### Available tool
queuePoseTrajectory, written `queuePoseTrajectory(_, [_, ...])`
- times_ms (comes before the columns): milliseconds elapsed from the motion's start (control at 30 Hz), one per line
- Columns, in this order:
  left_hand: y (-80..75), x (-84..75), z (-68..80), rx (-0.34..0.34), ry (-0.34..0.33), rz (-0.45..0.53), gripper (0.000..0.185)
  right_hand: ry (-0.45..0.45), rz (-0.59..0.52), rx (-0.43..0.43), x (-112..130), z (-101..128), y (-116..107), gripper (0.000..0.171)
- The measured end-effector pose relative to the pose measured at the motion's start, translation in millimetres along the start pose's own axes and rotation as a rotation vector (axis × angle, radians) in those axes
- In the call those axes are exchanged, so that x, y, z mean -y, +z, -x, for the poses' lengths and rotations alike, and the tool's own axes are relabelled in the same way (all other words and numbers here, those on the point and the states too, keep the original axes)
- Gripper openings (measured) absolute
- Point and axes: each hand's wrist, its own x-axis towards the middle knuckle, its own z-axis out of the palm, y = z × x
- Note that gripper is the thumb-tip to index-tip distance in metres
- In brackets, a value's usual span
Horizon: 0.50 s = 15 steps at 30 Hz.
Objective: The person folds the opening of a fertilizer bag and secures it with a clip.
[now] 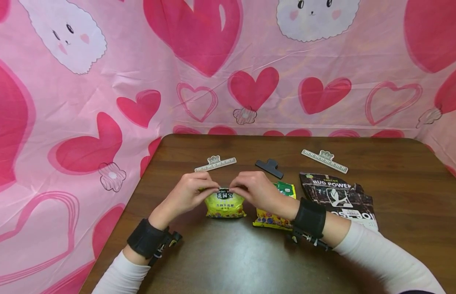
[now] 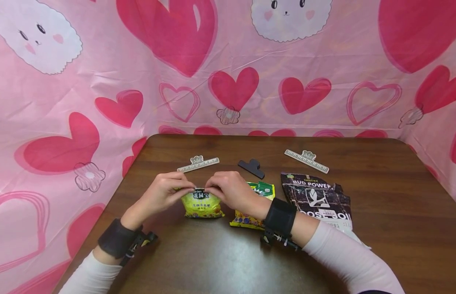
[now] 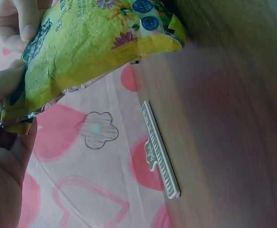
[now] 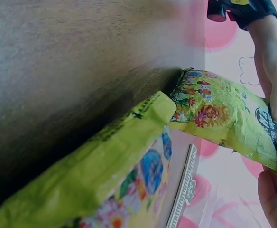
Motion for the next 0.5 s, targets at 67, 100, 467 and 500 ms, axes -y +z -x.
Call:
queuePoseTrajectory(67, [-0.9,-0.1,0.3,0.009,-0.022,0.010,0.017,0.003,-0.005,0.004,-0.1,0.7,-1.3,0.005])
queuePoseTrajectory(100, [-1.4,-0.2,0.5,0.014,-0.034,0.013,0.017,0.005,-0.006,0.007,-0.2,1.0,-1.7,0.006])
queuePoseTrajectory(467, [-5.1,0.3,2.6,0.032,-0.095,0.026,0.018,0.041,0.005,0.036,-1.7,4.9,-5.9,0.007])
queuePoseTrajectory(500, [-5.4,0.2,2.8,0.031,-0.096,0.025,0.018,0.046,0.007,0.037,-1.9,5.5,-6.3,0.007])
